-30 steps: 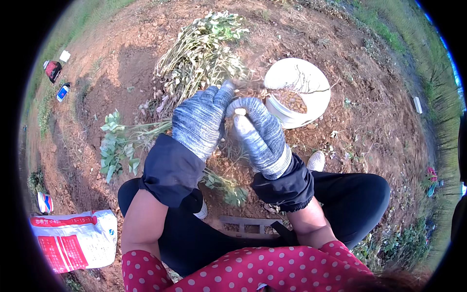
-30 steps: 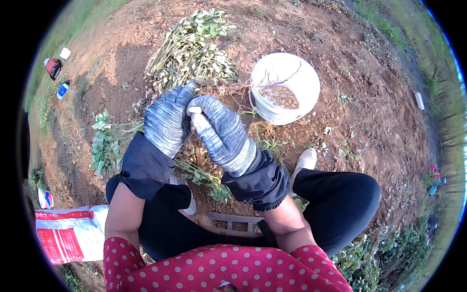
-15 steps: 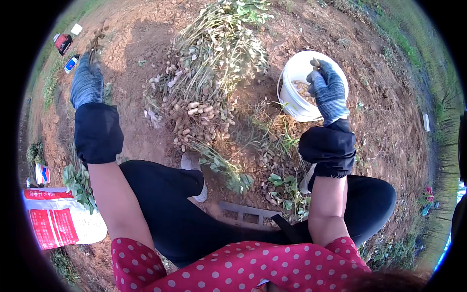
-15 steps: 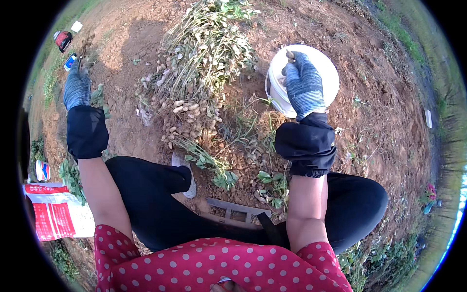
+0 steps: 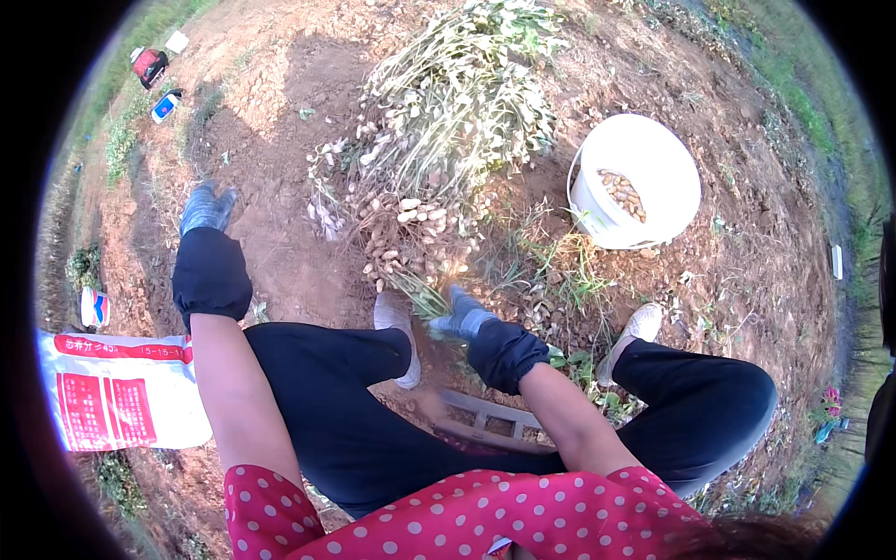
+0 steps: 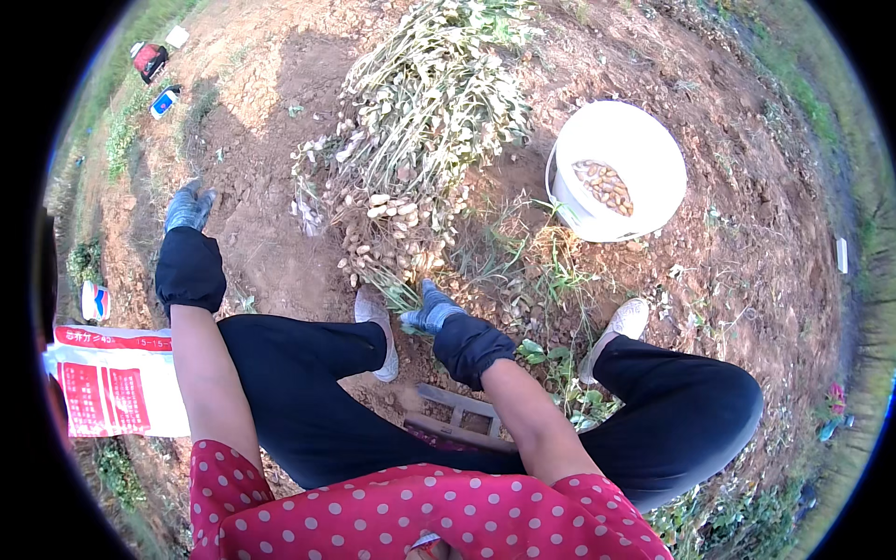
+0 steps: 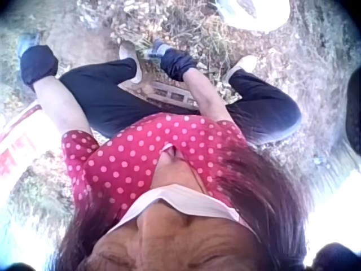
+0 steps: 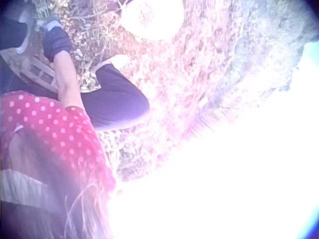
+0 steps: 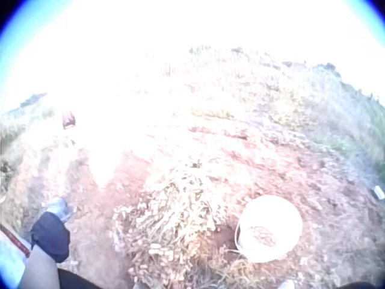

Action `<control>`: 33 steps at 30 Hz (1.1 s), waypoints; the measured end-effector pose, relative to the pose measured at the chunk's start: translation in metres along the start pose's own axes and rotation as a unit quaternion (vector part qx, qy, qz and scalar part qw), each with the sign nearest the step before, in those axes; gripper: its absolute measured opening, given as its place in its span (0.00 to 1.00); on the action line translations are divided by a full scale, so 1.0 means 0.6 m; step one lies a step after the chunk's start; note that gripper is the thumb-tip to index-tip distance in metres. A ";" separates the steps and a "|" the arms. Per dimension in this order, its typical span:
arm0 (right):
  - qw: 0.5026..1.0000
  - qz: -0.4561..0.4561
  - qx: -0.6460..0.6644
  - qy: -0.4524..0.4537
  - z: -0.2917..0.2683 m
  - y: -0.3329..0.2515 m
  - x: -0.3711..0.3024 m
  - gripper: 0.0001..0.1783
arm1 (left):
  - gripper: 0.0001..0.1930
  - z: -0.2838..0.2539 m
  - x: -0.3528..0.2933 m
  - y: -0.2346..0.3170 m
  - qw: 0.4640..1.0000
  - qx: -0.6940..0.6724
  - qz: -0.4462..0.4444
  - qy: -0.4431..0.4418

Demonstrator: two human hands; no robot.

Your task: The person sits on a low stool in a garden and manually harvests peanuts. They pick up peanut plants, pull the peanuts from the stems, and place them into a white bucket.

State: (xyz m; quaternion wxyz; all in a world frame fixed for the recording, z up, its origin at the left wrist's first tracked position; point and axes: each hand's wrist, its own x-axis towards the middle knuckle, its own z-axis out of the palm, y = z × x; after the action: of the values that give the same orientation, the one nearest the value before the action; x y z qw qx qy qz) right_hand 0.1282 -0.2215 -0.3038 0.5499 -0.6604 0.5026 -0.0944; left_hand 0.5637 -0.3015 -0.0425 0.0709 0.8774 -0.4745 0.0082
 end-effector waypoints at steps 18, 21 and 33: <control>0.969 -0.174 0.047 0.170 -0.197 -0.349 -0.210 0.20 | 0.12 -0.096 -0.119 0.178 0.884 -0.433 0.171 0.036; 0.926 -0.189 0.115 0.307 -0.196 -0.363 -0.211 0.16 | 0.14 -0.128 -0.155 0.221 0.855 -0.499 0.140 -0.028; 0.842 -0.275 -0.244 0.394 -0.143 -0.347 -0.198 0.29 | 0.16 -0.073 -0.306 0.405 0.572 -0.767 0.107 -0.269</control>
State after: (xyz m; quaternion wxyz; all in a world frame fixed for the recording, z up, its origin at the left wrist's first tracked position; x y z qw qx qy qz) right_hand 0.1301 -0.2075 -0.0497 0.0776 -0.7917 0.4812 -0.3683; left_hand 0.2623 -0.2742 0.0145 0.5852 0.3986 -0.3907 -0.5883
